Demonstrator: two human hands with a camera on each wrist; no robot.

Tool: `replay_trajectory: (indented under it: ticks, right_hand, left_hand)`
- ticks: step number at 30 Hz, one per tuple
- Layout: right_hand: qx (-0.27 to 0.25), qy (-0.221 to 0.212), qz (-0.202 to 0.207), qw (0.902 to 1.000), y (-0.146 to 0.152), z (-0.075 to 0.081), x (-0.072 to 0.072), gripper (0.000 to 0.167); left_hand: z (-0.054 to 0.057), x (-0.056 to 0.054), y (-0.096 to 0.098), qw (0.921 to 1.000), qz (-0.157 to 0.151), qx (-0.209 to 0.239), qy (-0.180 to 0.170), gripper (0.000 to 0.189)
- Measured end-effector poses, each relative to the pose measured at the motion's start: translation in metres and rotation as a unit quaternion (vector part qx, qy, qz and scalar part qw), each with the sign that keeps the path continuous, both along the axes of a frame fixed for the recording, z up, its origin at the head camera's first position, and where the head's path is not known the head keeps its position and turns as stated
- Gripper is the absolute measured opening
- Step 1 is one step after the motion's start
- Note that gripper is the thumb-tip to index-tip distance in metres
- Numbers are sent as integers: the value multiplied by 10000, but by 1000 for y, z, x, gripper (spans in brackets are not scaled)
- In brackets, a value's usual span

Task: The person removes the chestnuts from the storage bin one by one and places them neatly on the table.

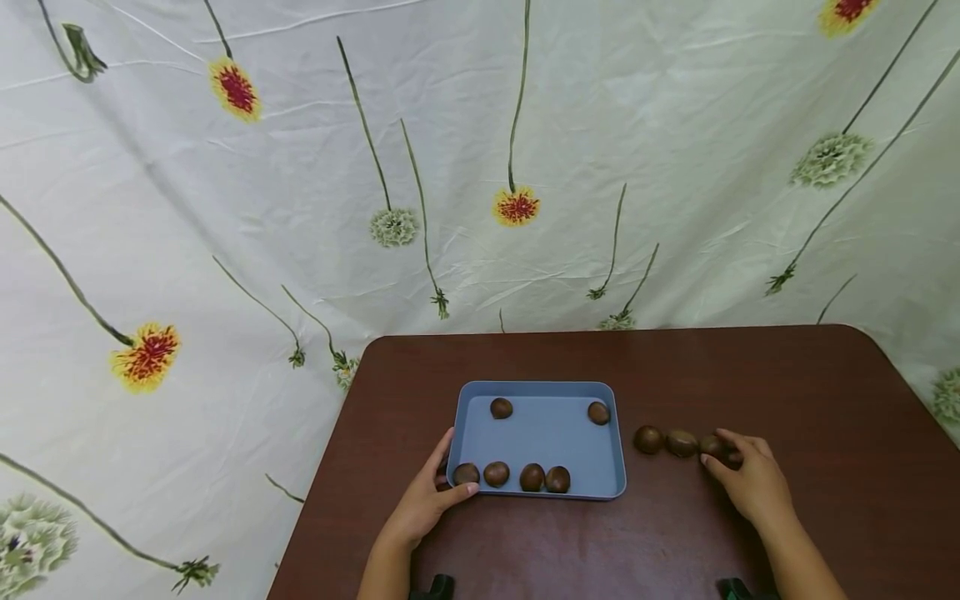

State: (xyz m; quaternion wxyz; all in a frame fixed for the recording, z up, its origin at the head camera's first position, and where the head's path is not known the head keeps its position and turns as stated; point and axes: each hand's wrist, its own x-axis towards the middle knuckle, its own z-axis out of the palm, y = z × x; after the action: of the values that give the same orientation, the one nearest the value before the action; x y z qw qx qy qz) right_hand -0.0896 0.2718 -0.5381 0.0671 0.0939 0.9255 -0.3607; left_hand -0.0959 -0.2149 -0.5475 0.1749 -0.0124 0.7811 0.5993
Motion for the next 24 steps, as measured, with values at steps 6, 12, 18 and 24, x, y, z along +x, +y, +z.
replay_trajectory:
  ticks: [6, 12, 18, 24]
  right_hand:
    - [-608, -24, -435, 9972, 1, 2, 5, 72]
    - [-1240, 285, -1238, 9841, -3, 5, 11, 63]
    - [-1425, 532, -1570, 9758, -11, 14, 14, 62]
    - [-1598, 856, -1086, 9774, -24, 20, 17, 63]
  left_hand:
    - [0, 0, -1, 10000, -16, 5, 20, 100]
    - [1, 1, 0, 10000, -38, 10, 3, 100]
    - [0, 1, 0, 10000, -34, 52, -10, 99]
    - [-1, 1, 0, 10000, -26, 26, 17, 100]
